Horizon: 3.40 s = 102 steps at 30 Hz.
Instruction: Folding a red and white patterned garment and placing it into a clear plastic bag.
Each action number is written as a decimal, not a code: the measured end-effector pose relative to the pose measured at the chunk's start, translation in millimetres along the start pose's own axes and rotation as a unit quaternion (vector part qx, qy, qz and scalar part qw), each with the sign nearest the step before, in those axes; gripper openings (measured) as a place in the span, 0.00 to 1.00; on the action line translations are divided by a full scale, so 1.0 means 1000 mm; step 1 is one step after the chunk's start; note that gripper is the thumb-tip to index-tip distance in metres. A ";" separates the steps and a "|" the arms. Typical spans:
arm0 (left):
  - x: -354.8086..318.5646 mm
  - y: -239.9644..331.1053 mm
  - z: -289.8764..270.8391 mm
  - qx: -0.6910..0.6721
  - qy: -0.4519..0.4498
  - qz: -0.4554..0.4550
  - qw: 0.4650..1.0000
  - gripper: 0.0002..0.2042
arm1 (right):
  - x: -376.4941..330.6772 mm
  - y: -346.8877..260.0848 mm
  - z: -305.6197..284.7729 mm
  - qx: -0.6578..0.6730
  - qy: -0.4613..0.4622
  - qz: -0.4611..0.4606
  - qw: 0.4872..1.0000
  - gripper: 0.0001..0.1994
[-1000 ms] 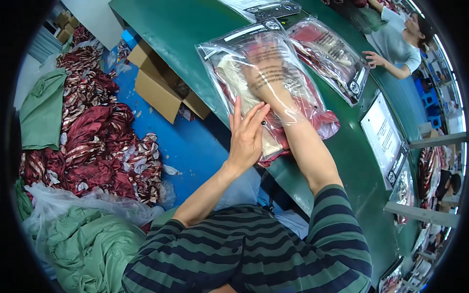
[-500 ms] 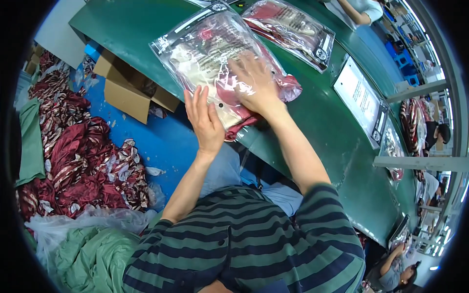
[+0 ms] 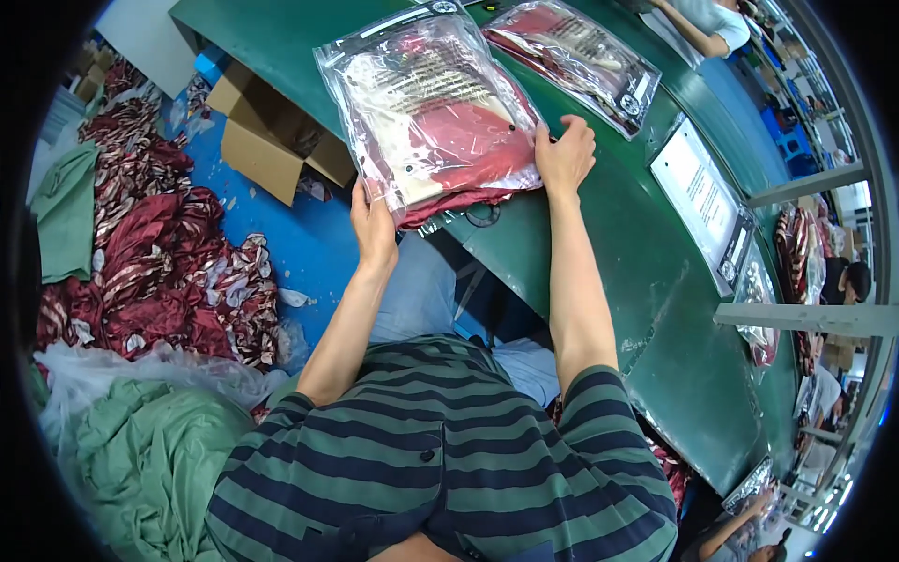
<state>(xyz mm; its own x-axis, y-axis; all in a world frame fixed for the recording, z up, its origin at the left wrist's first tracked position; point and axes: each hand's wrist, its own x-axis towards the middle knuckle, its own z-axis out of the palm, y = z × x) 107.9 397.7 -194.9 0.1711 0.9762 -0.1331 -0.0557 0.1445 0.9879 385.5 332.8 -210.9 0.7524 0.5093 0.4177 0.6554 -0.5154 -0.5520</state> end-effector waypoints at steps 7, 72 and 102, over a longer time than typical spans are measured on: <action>-0.041 0.021 -0.041 -0.090 -0.001 -0.040 0.995 0.24 | -0.085 -0.018 -0.070 0.160 -0.104 0.109 0.976 0.14; 0.069 0.060 0.068 0.436 -0.403 0.616 0.518 0.25 | -0.094 -0.049 -0.039 -0.050 -0.035 -0.317 0.946 0.07; 0.084 0.137 0.029 0.430 -0.339 0.537 0.642 0.30 | -0.056 -0.077 -0.089 -0.080 -0.071 -0.397 0.912 0.06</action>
<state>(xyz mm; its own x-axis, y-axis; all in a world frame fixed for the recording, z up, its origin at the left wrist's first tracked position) 143.2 494.8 -68.9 0.8932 0.1019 0.4380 0.0146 -0.9801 0.1982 298.6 282.7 -128.0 0.0289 0.8441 0.5354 0.9994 -0.0339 -0.0005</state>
